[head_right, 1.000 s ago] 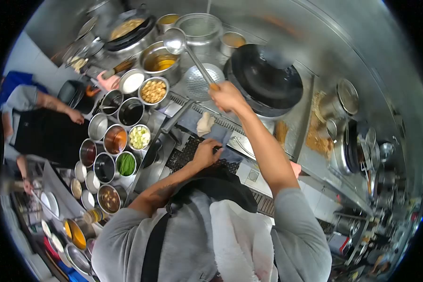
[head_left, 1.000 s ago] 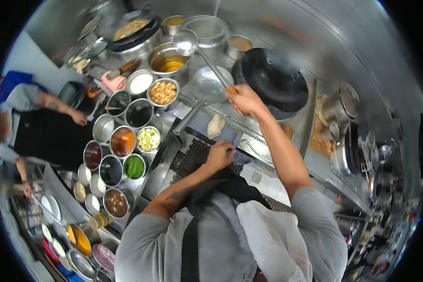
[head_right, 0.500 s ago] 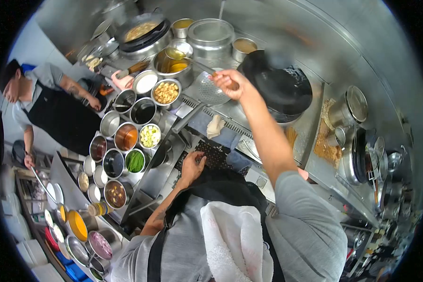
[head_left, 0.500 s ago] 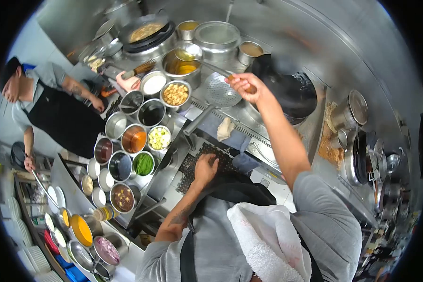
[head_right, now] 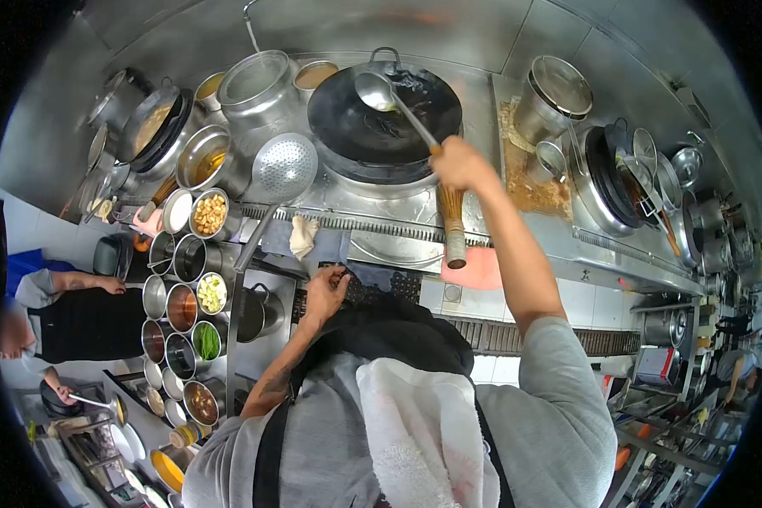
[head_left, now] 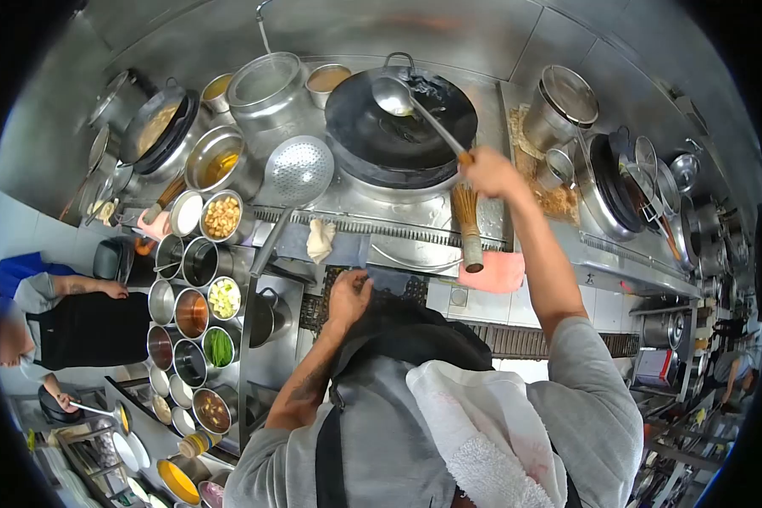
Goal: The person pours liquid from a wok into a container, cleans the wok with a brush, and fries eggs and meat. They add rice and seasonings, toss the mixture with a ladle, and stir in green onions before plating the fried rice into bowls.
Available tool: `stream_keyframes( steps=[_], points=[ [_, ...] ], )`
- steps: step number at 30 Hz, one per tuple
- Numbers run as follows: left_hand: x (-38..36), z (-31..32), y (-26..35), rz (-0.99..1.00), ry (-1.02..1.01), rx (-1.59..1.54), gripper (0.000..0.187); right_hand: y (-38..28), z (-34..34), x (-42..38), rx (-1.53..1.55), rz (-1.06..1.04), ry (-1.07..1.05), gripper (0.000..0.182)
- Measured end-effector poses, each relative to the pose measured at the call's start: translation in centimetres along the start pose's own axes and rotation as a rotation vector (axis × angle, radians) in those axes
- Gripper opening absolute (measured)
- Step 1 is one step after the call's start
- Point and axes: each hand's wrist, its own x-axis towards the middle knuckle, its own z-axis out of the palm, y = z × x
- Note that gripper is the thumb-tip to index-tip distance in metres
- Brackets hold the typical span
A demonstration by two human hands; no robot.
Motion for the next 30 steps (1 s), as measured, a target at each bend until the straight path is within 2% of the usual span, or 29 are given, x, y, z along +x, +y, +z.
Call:
stream_keyframes(
  steps=[1, 3, 5, 7, 9, 11, 13, 15, 17, 18, 19, 20, 21, 22, 23, 25, 27, 28, 30],
  points=[
    [0.4, 0.7, 0.6, -0.001, -0.006, 0.006, 0.027, 1.6, -0.8, 1.5, 0.332, 0.085, -0.099, 0.026],
    [0.6, 1.5, 2.1, 0.089, -0.070, -0.005, 0.026, 6.8, 2.9, 5.9, 0.543, 0.042, -0.061, 0.027],
    [0.2, 1.6, 2.9, 0.104, -0.009, -0.043, 0.026, 7.6, 12.2, 6.7, -0.329, -0.337, 0.647, 0.027],
    [-0.9, 0.5, 3.2, 0.035, 0.042, -0.087, 0.025, 7.4, 13.4, 6.7, -0.082, -0.550, 0.681, 0.023],
    [-2.2, -0.3, 1.0, -0.060, 0.049, -0.037, 0.026, -2.0, 10.2, 0.8, 0.806, -0.091, -0.082, 0.020],
    [-3.5, -2.1, 0.8, -0.159, 0.078, -0.046, 0.028, -6.6, 9.8, 1.6, 1.084, -0.107, -0.424, 0.017],
    [-4.9, -3.2, -0.4, -0.189, 0.120, -0.026, 0.028, -11.7, 10.9, 3.2, 1.045, -0.160, -0.585, 0.012],
    [-6.1, -5.0, -0.8, -0.238, 0.182, 0.026, 0.028, -17.0, 14.4, 6.3, 0.827, -0.270, -0.586, 0.009],
    [-7.8, -6.4, -1.7, -0.305, 0.330, 0.009, 0.028, -22.0, 18.1, 10.0, 0.341, -0.449, -0.422, 0.019],
    [-9.0, -6.6, -2.6, -0.317, 0.420, -0.032, 0.028, -24.9, 18.4, 9.5, 0.051, -0.562, -0.260, 0.032],
    [-10.3, -7.3, -3.3, -0.365, 0.430, 0.026, 0.030, -27.0, 19.5, 10.4, -0.141, -0.687, -0.279, 0.036],
    [-11.7, -8.0, -3.4, -0.412, 0.481, 0.032, 0.030, -28.5, 21.6, 13.3, -0.223, -0.695, -0.297, 0.034],
    [-13.1, -8.1, -4.5, -0.448, 0.516, 0.032, 0.031, -29.6, 22.1, 14.2, -0.200, -0.739, -0.320, 0.036],
    [-14.4, -8.4, -4.8, -0.491, 0.569, 0.044, 0.032, -30.8, 21.7, 14.0, 0.005, -0.610, -0.505, 0.041],
    [-15.7, -8.4, -5.0, -0.517, 0.597, 0.048, 0.032, -31.0, 21.5, 15.2, 0.183, -0.497, -0.666, 0.035],
    [-17.7, -8.5, -5.2, -0.610, 0.620, 0.024, 0.032, -31.0, 19.6, 13.7, 0.342, -0.286, -0.746, 0.019],
    [-18.8, -8.4, -5.2, -0.685, 0.628, 0.002, 0.032, -29.2, 19.9, 14.3, 0.485, -0.201, -0.759, 0.017],
    [-19.2, -8.0, -5.4, -0.682, 0.629, 0.013, 0.032, -28.4, 20.4, 13.7, 0.468, -0.211, -0.781, 0.017],
    [-18.6, -6.8, -6.3, -0.654, 0.592, 0.028, 0.034, -25.8, 20.3, 13.7, 0.666, -0.225, -0.757, 0.020]
  ],
)
